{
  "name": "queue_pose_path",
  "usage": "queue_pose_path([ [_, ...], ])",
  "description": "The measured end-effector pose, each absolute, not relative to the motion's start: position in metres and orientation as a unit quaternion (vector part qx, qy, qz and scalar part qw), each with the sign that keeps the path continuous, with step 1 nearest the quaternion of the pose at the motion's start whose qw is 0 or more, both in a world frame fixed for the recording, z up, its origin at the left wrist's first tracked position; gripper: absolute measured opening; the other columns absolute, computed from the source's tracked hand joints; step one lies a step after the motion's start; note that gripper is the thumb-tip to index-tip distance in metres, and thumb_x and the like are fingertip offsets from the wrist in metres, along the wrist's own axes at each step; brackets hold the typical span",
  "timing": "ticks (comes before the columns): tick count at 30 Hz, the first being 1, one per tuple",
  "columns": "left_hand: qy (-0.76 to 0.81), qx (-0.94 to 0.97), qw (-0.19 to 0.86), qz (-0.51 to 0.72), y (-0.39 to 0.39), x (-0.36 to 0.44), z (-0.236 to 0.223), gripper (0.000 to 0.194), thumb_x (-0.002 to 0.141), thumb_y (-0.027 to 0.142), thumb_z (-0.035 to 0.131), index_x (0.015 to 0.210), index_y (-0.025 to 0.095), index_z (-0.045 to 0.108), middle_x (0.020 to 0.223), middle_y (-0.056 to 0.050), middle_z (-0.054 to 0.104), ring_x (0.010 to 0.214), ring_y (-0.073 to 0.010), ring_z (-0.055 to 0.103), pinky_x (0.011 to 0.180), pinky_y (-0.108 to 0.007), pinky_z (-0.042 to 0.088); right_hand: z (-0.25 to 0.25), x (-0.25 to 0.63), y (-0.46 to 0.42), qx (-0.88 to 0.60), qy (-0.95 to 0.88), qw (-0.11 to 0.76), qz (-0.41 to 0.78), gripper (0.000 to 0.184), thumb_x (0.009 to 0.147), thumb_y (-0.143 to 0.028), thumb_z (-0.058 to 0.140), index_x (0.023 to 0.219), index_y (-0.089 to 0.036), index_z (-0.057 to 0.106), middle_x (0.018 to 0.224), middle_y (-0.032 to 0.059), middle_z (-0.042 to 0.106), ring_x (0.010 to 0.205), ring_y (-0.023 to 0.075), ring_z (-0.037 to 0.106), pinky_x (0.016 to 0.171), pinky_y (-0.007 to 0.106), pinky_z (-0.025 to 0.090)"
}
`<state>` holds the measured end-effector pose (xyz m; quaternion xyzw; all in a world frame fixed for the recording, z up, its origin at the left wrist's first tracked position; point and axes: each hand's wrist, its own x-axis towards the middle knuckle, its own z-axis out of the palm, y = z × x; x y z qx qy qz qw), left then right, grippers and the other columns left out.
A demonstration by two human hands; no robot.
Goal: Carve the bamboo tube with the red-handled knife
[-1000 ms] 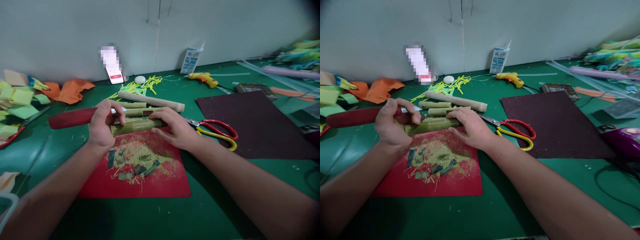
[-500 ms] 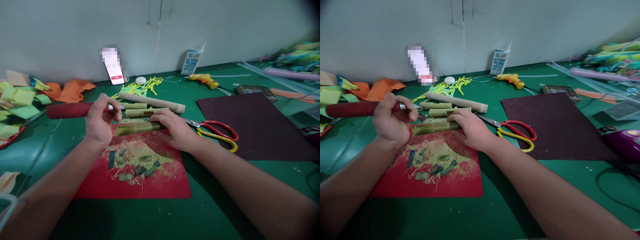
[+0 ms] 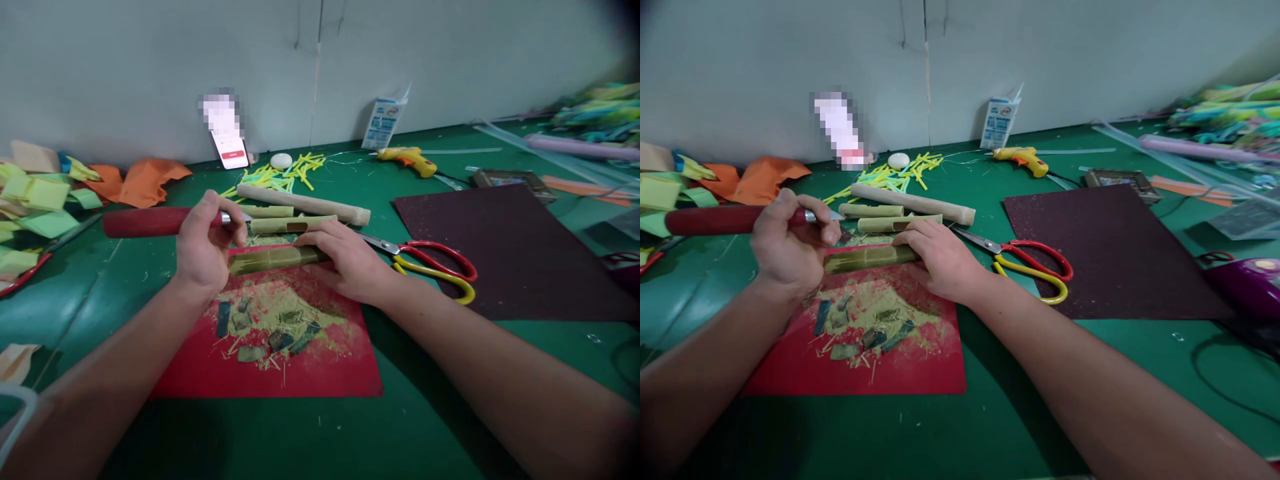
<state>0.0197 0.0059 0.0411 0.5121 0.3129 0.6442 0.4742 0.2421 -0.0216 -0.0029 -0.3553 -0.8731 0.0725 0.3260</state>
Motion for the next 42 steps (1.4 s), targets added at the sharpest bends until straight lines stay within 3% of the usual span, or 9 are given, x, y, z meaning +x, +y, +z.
queue_pose_path([
  [8, 0.317, 0.507, 0.484, 0.638, 0.0051, 0.0201, 0.0414, 0.042, 0.088, 0.05, 0.061, 0.061, 0.019, 0.064, 0.056, -0.001, 0.054, 0.046, -0.0101, 0.046, 0.048, -0.029, 0.031, -0.0033, 0.241, -0.0217, -0.352, -0.875, 0.324, 0.077, 0.031, 0.085, -0.017, 0.062, 0.115, -0.016, 0.061, 0.115, 0.0144, 0.065, 0.107, 0.0282, 0.059, 0.092, 0.044, 0.049],
  [14, 0.343, 0.529, 0.455, 0.629, 0.0039, 0.0212, 0.0421, 0.055, 0.089, 0.066, 0.056, 0.058, 0.021, 0.058, 0.055, -0.001, 0.052, 0.046, -0.0112, 0.045, 0.048, -0.03, 0.033, -0.0021, 0.2397, -0.022, -0.35, -0.881, 0.303, 0.095, 0.033, 0.085, -0.016, 0.06, 0.118, -0.017, 0.062, 0.114, 0.0139, 0.064, 0.107, 0.028, 0.058, 0.091, 0.044, 0.049],
  [35, 0.327, 0.492, 0.51, 0.625, 0.0023, 0.0214, 0.0381, 0.052, 0.089, 0.061, 0.059, 0.06, 0.019, 0.064, 0.051, 0.0, 0.05, 0.046, -0.0096, 0.043, 0.046, -0.031, 0.028, -0.0031, 0.2387, -0.0222, -0.355, -0.884, 0.275, 0.127, 0.032, 0.088, -0.021, 0.061, 0.118, -0.017, 0.067, 0.112, 0.013, 0.062, 0.102, 0.0257, 0.057, 0.088, 0.042, 0.05],
  [42, 0.337, 0.502, 0.504, 0.618, 0.0025, 0.0212, 0.0357, 0.055, 0.093, 0.062, 0.052, 0.061, 0.018, 0.061, 0.057, 0.0, 0.05, 0.047, -0.0091, 0.044, 0.046, -0.029, 0.03, -0.0029, 0.238, -0.0222, -0.356, -0.885, 0.269, 0.133, 0.031, 0.089, -0.021, 0.059, 0.118, -0.017, 0.068, 0.11, 0.0123, 0.062, 0.101, 0.0249, 0.056, 0.086, 0.04, 0.049],
])
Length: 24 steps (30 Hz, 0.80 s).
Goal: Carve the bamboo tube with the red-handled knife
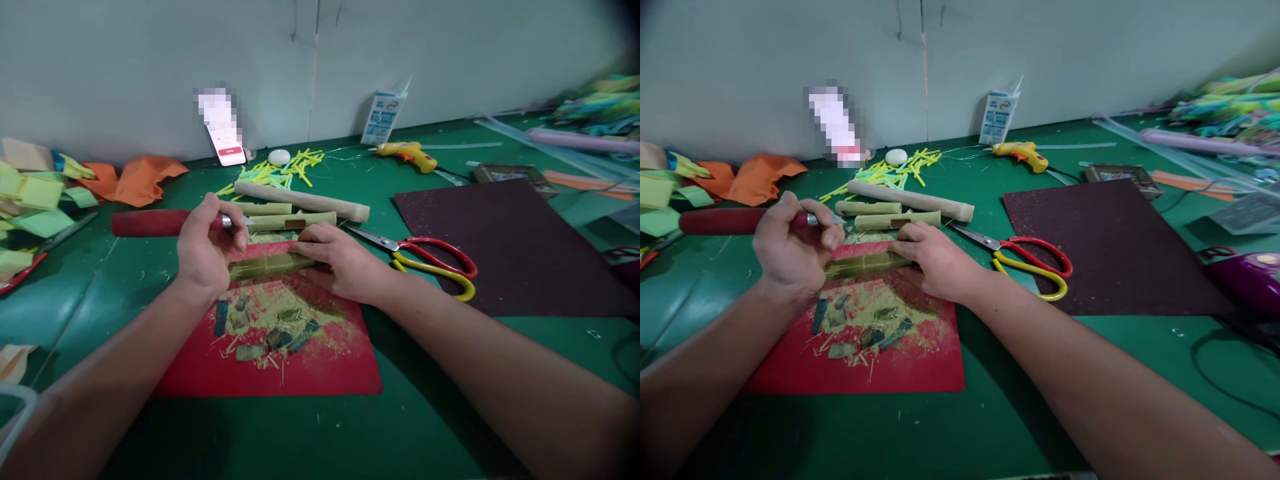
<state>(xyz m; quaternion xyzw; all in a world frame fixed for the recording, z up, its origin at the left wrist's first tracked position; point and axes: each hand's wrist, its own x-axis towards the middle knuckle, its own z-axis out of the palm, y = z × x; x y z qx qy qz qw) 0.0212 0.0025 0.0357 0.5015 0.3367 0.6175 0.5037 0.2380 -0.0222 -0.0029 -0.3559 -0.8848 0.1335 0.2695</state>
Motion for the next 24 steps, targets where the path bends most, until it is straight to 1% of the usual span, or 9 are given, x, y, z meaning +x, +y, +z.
queue_pose_path([
  [3, 0.336, 0.523, 0.497, 0.606, 0.005, 0.02, 0.037, 0.052, 0.094, 0.059, 0.054, 0.063, 0.018, 0.062, 0.059, 0.0, 0.053, 0.048, -0.0091, 0.046, 0.048, -0.029, 0.034, -0.003, 0.237, -0.022, -0.355, -0.886, 0.27, 0.127, 0.031, 0.089, -0.021, 0.06, 0.118, -0.016, 0.068, 0.111, 0.0133, 0.062, 0.101, 0.0258, 0.056, 0.086, 0.041, 0.048],
  [5, 0.341, 0.548, 0.479, 0.595, 0.006, 0.018, 0.037, 0.047, 0.093, 0.054, 0.056, 0.063, 0.018, 0.064, 0.055, 0.0, 0.053, 0.048, -0.0096, 0.047, 0.049, -0.028, 0.035, -0.003, 0.237, -0.022, -0.353, -0.887, 0.274, 0.119, 0.03, 0.088, -0.02, 0.06, 0.116, -0.016, 0.067, 0.111, 0.0134, 0.063, 0.101, 0.0259, 0.056, 0.087, 0.041, 0.048],
  [7, 0.358, 0.571, 0.467, 0.573, 0.006, 0.018, 0.037, 0.043, 0.092, 0.05, 0.058, 0.063, 0.019, 0.065, 0.052, 0.0, 0.053, 0.046, -0.0099, 0.047, 0.047, -0.027, 0.034, -0.005, 0.236, -0.022, -0.349, -0.886, 0.283, 0.115, 0.028, 0.087, -0.019, 0.06, 0.115, -0.017, 0.067, 0.11, 0.0127, 0.063, 0.1, 0.0255, 0.056, 0.086, 0.041, 0.047],
  [11, 0.411, 0.619, 0.489, 0.456, -0.001, 0.02, 0.037, 0.038, 0.089, 0.047, 0.061, 0.063, 0.019, 0.065, 0.05, 0.0, 0.053, 0.044, -0.0095, 0.044, 0.044, -0.025, 0.028, -0.009, 0.234, -0.021, -0.353, -0.88, 0.297, 0.113, 0.026, 0.083, -0.017, 0.063, 0.109, -0.017, 0.066, 0.105, 0.0111, 0.064, 0.096, 0.0245, 0.056, 0.082, 0.038, 0.046],
  [14, 0.419, 0.663, 0.487, 0.385, -0.007, 0.024, 0.039, 0.038, 0.086, 0.048, 0.062, 0.061, 0.019, 0.063, 0.048, 0.0, 0.052, 0.045, -0.0099, 0.041, 0.046, -0.025, 0.03, -0.009, 0.233, -0.021, -0.356, -0.88, 0.295, 0.115, 0.029, 0.079, -0.017, 0.066, 0.108, -0.017, 0.066, 0.104, 0.0104, 0.065, 0.096, 0.0245, 0.056, 0.081, 0.038, 0.045],
  [16, 0.418, 0.677, 0.486, 0.361, -0.009, 0.025, 0.041, 0.038, 0.086, 0.047, 0.061, 0.061, 0.019, 0.062, 0.049, 0.0, 0.052, 0.047, -0.0108, 0.043, 0.048, -0.025, 0.033, -0.006, 0.232, -0.022, -0.367, -0.878, 0.285, 0.118, 0.027, 0.079, -0.021, 0.068, 0.105, -0.017, 0.067, 0.102, 0.0103, 0.066, 0.095, 0.0246, 0.057, 0.082, 0.038, 0.044],
  [18, 0.423, 0.689, 0.487, 0.331, -0.008, 0.024, 0.04, 0.033, 0.088, 0.041, 0.059, 0.062, 0.02, 0.062, 0.051, 0.001, 0.052, 0.05, -0.0116, 0.045, 0.05, -0.026, 0.034, -0.002, 0.233, -0.024, -0.391, -0.871, 0.273, 0.119, 0.024, 0.081, -0.03, 0.069, 0.099, -0.016, 0.069, 0.099, 0.0109, 0.067, 0.094, 0.0251, 0.057, 0.082, 0.04, 0.044],
  [21, 0.439, 0.694, 0.47, 0.325, -0.006, 0.02, 0.038, 0.02, 0.086, 0.029, 0.059, 0.068, 0.021, 0.063, 0.055, 0.002, 0.054, 0.051, -0.0113, 0.045, 0.048, -0.025, 0.032, 0.004, 0.233, -0.027, -0.425, -0.863, 0.253, 0.105, 0.026, 0.084, -0.039, 0.067, 0.091, -0.015, 0.071, 0.094, 0.0119, 0.066, 0.089, 0.0253, 0.057, 0.079, 0.04, 0.043],
  [24, 0.447, 0.667, 0.463, 0.376, -0.005, 0.019, 0.037, 0.011, 0.085, 0.026, 0.063, 0.075, 0.022, 0.061, 0.057, 0.003, 0.056, 0.049, -0.011, 0.044, 0.046, -0.025, 0.03, 0.004, 0.233, -0.027, -0.429, -0.864, 0.241, 0.102, 0.022, 0.082, -0.034, 0.069, 0.091, -0.015, 0.071, 0.092, 0.0109, 0.067, 0.087, 0.0245, 0.056, 0.077, 0.039, 0.041],
])
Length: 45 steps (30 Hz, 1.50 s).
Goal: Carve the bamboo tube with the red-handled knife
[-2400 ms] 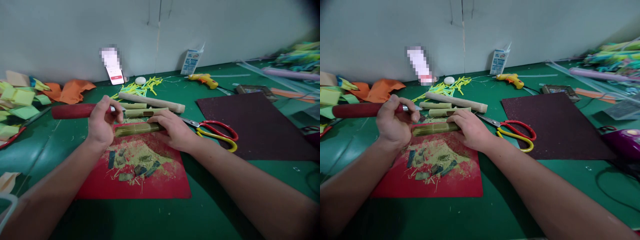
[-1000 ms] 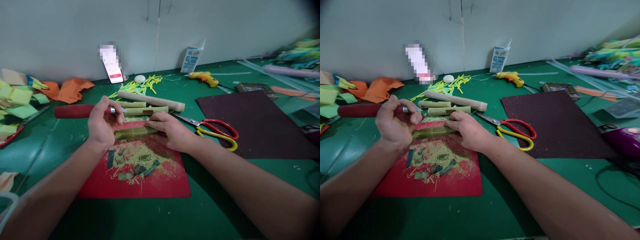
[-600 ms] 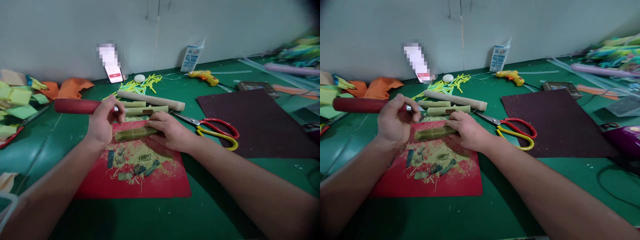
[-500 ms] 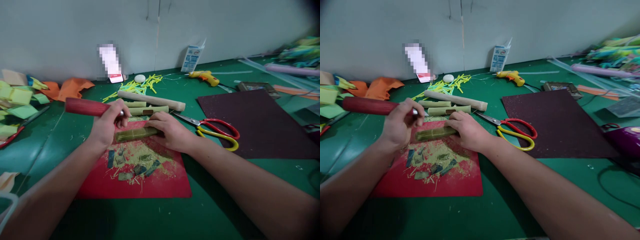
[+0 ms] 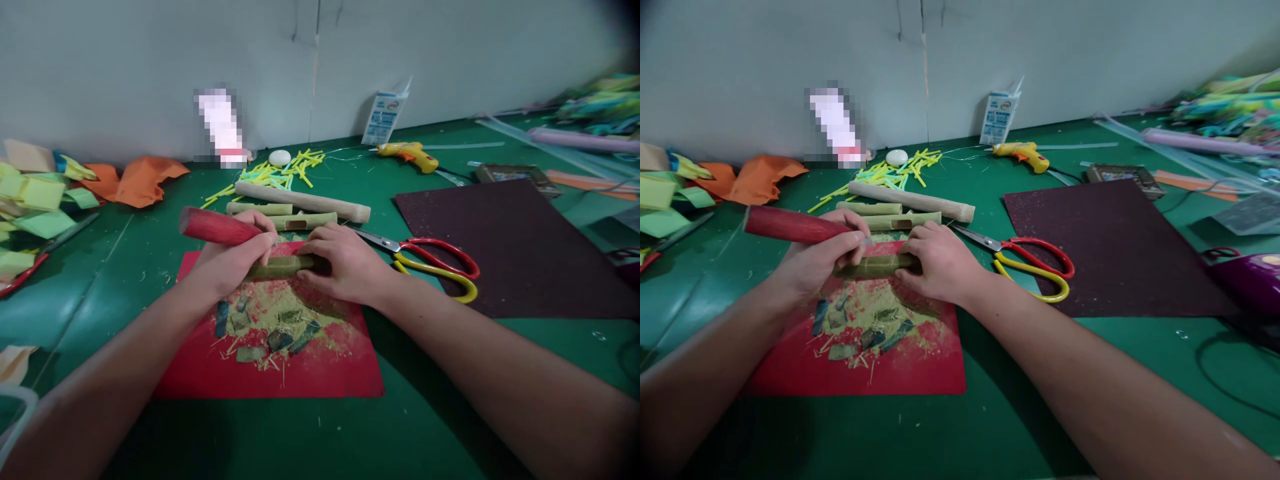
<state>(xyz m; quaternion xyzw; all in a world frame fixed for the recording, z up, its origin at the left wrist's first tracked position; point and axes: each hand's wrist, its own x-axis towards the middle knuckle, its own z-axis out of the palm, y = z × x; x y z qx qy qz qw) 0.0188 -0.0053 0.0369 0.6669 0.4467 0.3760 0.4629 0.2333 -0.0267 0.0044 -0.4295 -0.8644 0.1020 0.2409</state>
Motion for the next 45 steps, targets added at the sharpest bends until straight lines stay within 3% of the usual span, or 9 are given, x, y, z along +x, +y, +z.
queue_pose_path([
  [4, 0.432, 0.638, 0.49, 0.408, -0.006, 0.018, 0.037, 0.018, 0.086, 0.037, 0.069, 0.084, 0.023, 0.058, 0.062, 0.002, 0.062, 0.051, -0.0111, 0.049, 0.047, -0.024, 0.034, 0.0, 0.232, -0.026, -0.422, -0.861, 0.263, 0.11, 0.021, 0.076, -0.026, 0.073, 0.093, -0.016, 0.067, 0.094, 0.0091, 0.067, 0.088, 0.0229, 0.057, 0.076, 0.036, 0.04],
  [9, 0.393, 0.671, 0.489, 0.396, -0.007, 0.017, 0.038, 0.03, 0.09, 0.05, 0.064, 0.081, 0.021, 0.061, 0.061, 0.001, 0.062, 0.05, -0.0096, 0.046, 0.048, -0.024, 0.035, 0.001, 0.233, -0.027, -0.428, -0.855, 0.271, 0.114, 0.025, 0.08, -0.037, 0.073, 0.091, -0.016, 0.067, 0.092, 0.0098, 0.067, 0.089, 0.0243, 0.057, 0.079, 0.038, 0.041],
  [15, 0.424, 0.685, 0.463, 0.37, -0.01, 0.021, 0.041, 0.032, 0.089, 0.042, 0.064, 0.068, 0.018, 0.06, 0.056, 0.002, 0.056, 0.052, -0.0086, 0.048, 0.051, -0.023, 0.037, 0.001, 0.232, -0.027, -0.418, -0.864, 0.256, 0.115, 0.021, 0.076, -0.029, 0.075, 0.092, -0.016, 0.068, 0.094, 0.0084, 0.068, 0.09, 0.0232, 0.057, 0.079, 0.036, 0.039],
  [21, 0.401, 0.737, 0.441, 0.319, -0.011, 0.017, 0.041, 0.02, 0.089, 0.033, 0.061, 0.077, 0.018, 0.066, 0.064, 0.002, 0.061, 0.058, -0.0094, 0.052, 0.055, -0.023, 0.039, -0.001, 0.232, -0.027, -0.418, -0.865, 0.253, 0.117, 0.031, 0.076, -0.034, 0.077, 0.098, -0.016, 0.065, 0.099, 0.0093, 0.067, 0.092, 0.0242, 0.056, 0.08, 0.036, 0.038],
  [26, 0.404, 0.752, 0.439, 0.283, -0.008, 0.015, 0.044, 0.017, 0.086, 0.035, 0.066, 0.092, 0.02, 0.067, 0.076, 0.001, 0.07, 0.068, -0.0129, 0.062, 0.063, -0.024, 0.047, 0.0, 0.234, -0.026, -0.4, -0.874, 0.247, 0.119, 0.024, 0.08, -0.031, 0.073, 0.098, -0.016, 0.069, 0.098, 0.0094, 0.068, 0.093, 0.0248, 0.056, 0.081, 0.037, 0.038],
  [33, 0.375, 0.786, 0.418, 0.258, -0.002, 0.008, 0.047, 0.02, 0.078, 0.038, 0.077, 0.088, 0.022, 0.071, 0.092, -0.002, 0.074, 0.08, -0.017, 0.067, 0.066, -0.026, 0.049, -0.004, 0.234, -0.026, -0.39, -0.873, 0.261, 0.131, 0.025, 0.074, -0.024, 0.076, 0.095, -0.018, 0.064, 0.096, 0.0052, 0.068, 0.09, 0.0221, 0.055, 0.079, 0.034, 0.036],
  [45, 0.366, 0.787, 0.441, 0.228, -0.006, 0.011, 0.051, 0.017, 0.079, 0.034, 0.076, 0.089, 0.02, 0.073, 0.084, 0.001, 0.072, 0.071, -0.0114, 0.062, 0.066, -0.023, 0.049, -0.004, 0.236, -0.025, -0.381, -0.882, 0.251, 0.121, 0.025, 0.079, -0.025, 0.073, 0.101, -0.016, 0.066, 0.099, 0.0072, 0.069, 0.092, 0.0225, 0.054, 0.08, 0.035, 0.035],
])
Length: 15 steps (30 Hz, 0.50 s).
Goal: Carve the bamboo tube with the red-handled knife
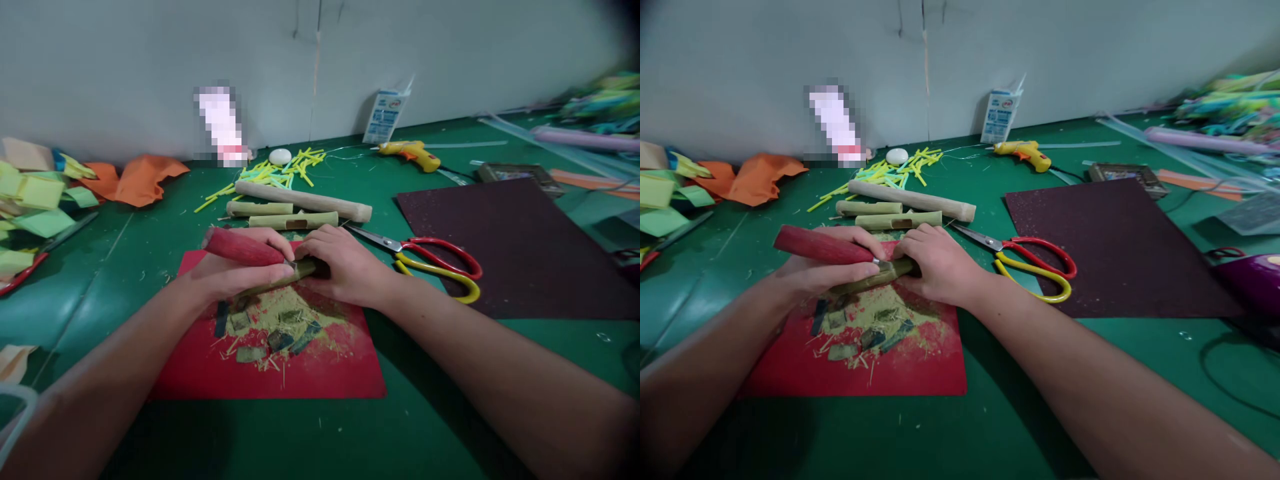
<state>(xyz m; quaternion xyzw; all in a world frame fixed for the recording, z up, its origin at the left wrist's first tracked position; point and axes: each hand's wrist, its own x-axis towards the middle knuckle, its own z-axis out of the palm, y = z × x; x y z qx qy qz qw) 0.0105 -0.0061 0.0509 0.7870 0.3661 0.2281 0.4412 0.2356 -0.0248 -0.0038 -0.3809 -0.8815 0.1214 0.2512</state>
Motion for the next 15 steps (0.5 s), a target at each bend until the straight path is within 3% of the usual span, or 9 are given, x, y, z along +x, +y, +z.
queue_pose_path([
  [15, 0.324, 0.828, 0.408, 0.208, -0.0006, 0.0067, 0.0499, 0.021, 0.081, 0.038, 0.076, 0.094, 0.022, 0.075, 0.093, -0.001, 0.076, 0.08, -0.0156, 0.068, 0.073, -0.025, 0.053, -0.003, 0.2351, -0.0239, -0.379, -0.881, 0.249, 0.133, 0.024, 0.081, -0.025, 0.071, 0.103, -0.017, 0.066, 0.099, 0.0077, 0.069, 0.092, 0.0223, 0.054, 0.08, 0.035, 0.036],
])
